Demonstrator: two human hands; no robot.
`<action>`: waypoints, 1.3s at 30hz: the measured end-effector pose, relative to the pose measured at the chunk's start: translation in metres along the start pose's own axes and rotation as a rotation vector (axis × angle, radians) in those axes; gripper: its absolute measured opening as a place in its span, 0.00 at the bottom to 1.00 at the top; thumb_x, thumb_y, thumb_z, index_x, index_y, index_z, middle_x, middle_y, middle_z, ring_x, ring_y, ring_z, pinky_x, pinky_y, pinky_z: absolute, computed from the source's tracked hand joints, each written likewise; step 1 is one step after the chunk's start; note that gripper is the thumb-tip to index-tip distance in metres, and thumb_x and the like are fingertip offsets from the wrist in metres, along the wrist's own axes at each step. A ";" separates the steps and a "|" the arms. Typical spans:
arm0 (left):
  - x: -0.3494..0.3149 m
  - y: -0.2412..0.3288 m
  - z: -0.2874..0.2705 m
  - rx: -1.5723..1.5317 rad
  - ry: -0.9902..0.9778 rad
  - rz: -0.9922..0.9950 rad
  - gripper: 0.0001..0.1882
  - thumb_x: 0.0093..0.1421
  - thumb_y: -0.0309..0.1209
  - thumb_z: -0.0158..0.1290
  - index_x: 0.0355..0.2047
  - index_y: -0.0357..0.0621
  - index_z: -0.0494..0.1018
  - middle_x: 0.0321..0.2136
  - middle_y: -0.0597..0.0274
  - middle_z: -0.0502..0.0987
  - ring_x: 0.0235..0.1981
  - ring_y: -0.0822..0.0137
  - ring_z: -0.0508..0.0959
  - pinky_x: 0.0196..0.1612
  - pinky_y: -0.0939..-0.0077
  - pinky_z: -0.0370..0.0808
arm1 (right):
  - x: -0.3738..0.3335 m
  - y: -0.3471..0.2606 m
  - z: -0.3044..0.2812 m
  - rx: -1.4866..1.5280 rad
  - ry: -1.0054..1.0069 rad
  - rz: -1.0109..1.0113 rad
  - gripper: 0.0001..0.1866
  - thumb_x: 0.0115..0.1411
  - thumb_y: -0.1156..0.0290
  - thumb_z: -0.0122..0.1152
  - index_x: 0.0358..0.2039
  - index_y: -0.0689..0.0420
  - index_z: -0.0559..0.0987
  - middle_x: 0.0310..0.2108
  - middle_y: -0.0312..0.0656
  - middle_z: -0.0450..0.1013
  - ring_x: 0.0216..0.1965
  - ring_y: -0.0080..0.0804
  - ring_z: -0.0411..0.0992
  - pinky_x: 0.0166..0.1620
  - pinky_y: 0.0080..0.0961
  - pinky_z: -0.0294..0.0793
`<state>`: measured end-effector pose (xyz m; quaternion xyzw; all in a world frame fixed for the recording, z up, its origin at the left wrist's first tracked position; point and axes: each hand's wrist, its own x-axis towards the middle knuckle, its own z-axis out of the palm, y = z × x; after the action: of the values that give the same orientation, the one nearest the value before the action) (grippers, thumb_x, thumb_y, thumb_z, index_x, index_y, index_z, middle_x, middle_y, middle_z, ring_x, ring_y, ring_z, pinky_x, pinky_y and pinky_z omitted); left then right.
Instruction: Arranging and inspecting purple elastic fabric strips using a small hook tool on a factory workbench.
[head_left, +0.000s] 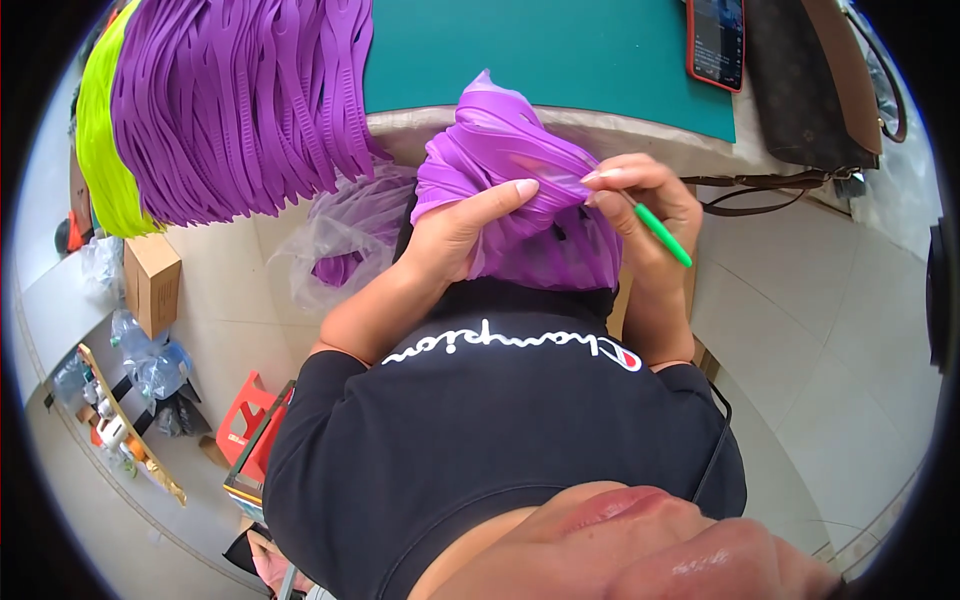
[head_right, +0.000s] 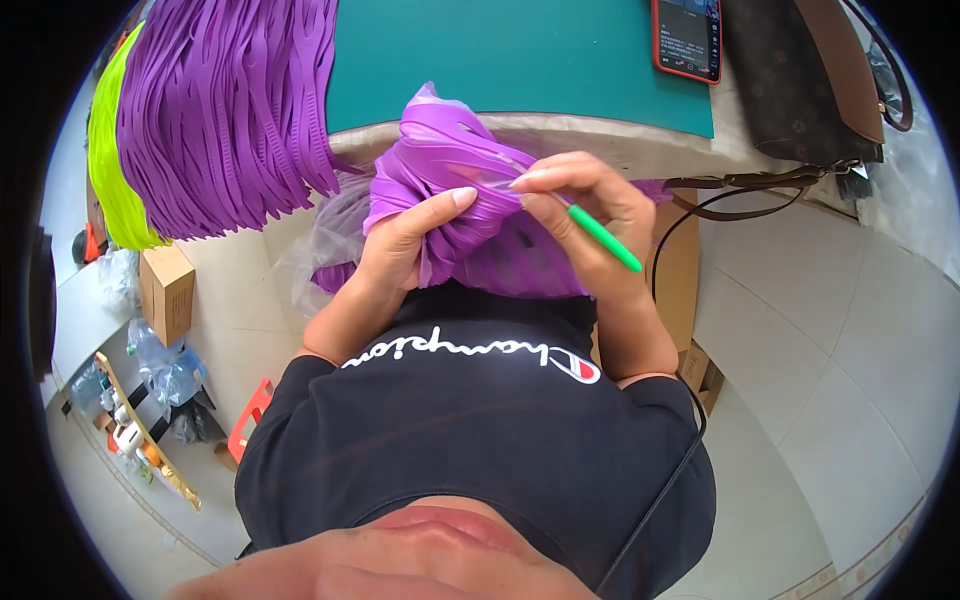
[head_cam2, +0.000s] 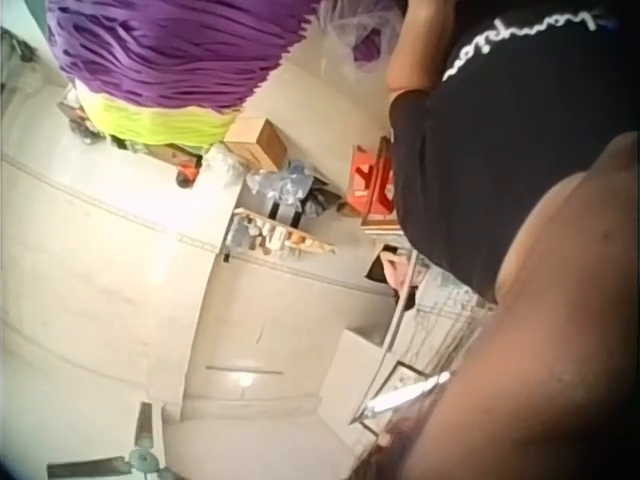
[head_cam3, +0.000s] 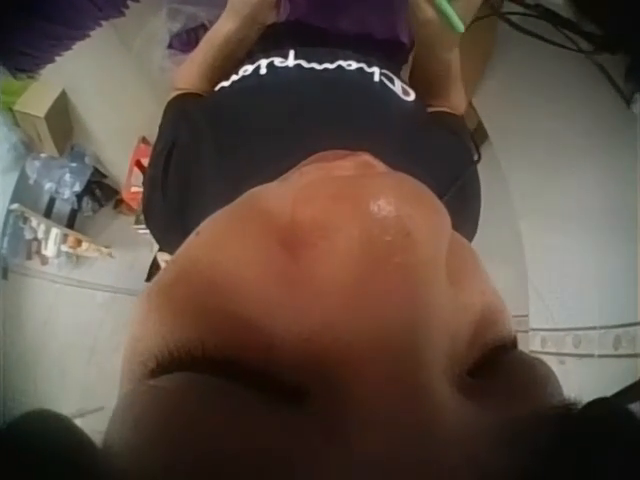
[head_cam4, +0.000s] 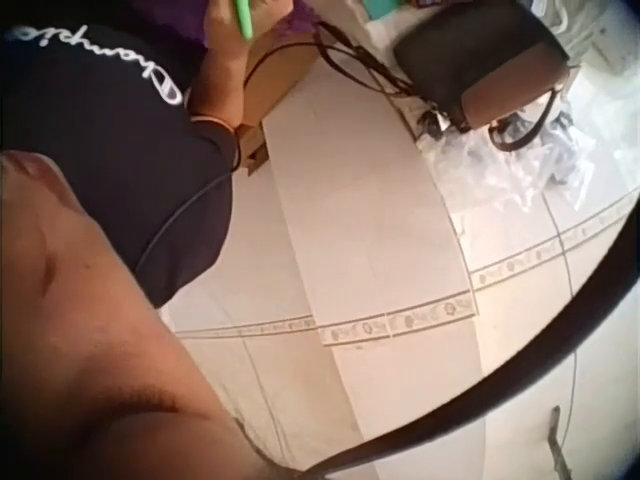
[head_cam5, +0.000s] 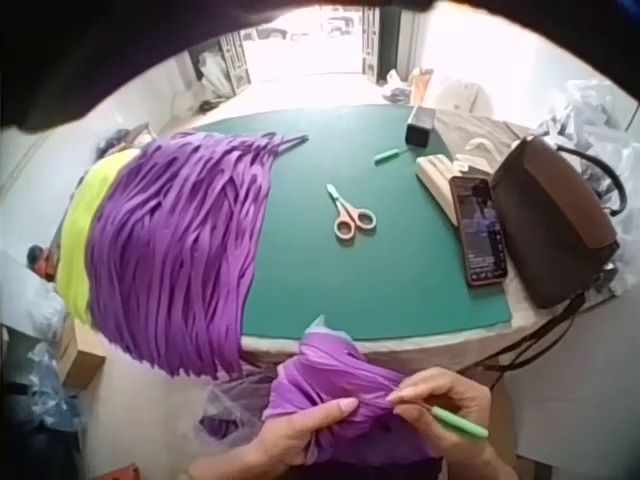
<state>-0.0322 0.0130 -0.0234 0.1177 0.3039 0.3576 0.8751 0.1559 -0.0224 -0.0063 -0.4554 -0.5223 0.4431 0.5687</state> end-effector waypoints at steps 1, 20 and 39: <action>-0.002 0.001 0.001 -0.003 -0.023 -0.011 0.17 0.60 0.22 0.51 0.49 0.32 0.67 0.43 0.52 0.76 0.43 0.62 0.79 0.48 0.71 0.77 | -0.002 0.001 0.004 0.003 -0.002 0.003 0.07 0.60 0.75 0.59 0.35 0.66 0.73 0.32 0.48 0.72 0.32 0.28 0.71 0.34 0.20 0.71; -0.006 -0.004 0.001 0.436 -0.018 0.196 0.15 0.59 0.22 0.55 0.46 0.35 0.72 0.41 0.59 0.77 0.43 0.72 0.77 0.48 0.78 0.73 | -0.004 0.007 0.008 -0.325 -0.030 -0.119 0.05 0.57 0.76 0.62 0.32 0.64 0.78 0.31 0.44 0.74 0.31 0.29 0.72 0.35 0.20 0.70; -0.002 -0.006 0.014 0.159 0.036 0.165 0.15 0.63 0.28 0.51 0.48 0.34 0.71 0.42 0.59 0.77 0.43 0.70 0.77 0.49 0.76 0.73 | -0.010 0.002 0.009 -0.360 0.124 -0.131 0.09 0.64 0.69 0.56 0.32 0.62 0.71 0.35 0.46 0.75 0.33 0.23 0.71 0.38 0.19 0.71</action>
<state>-0.0212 0.0078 -0.0138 0.2051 0.3364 0.4052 0.8250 0.1461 -0.0311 -0.0095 -0.5413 -0.5855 0.2758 0.5368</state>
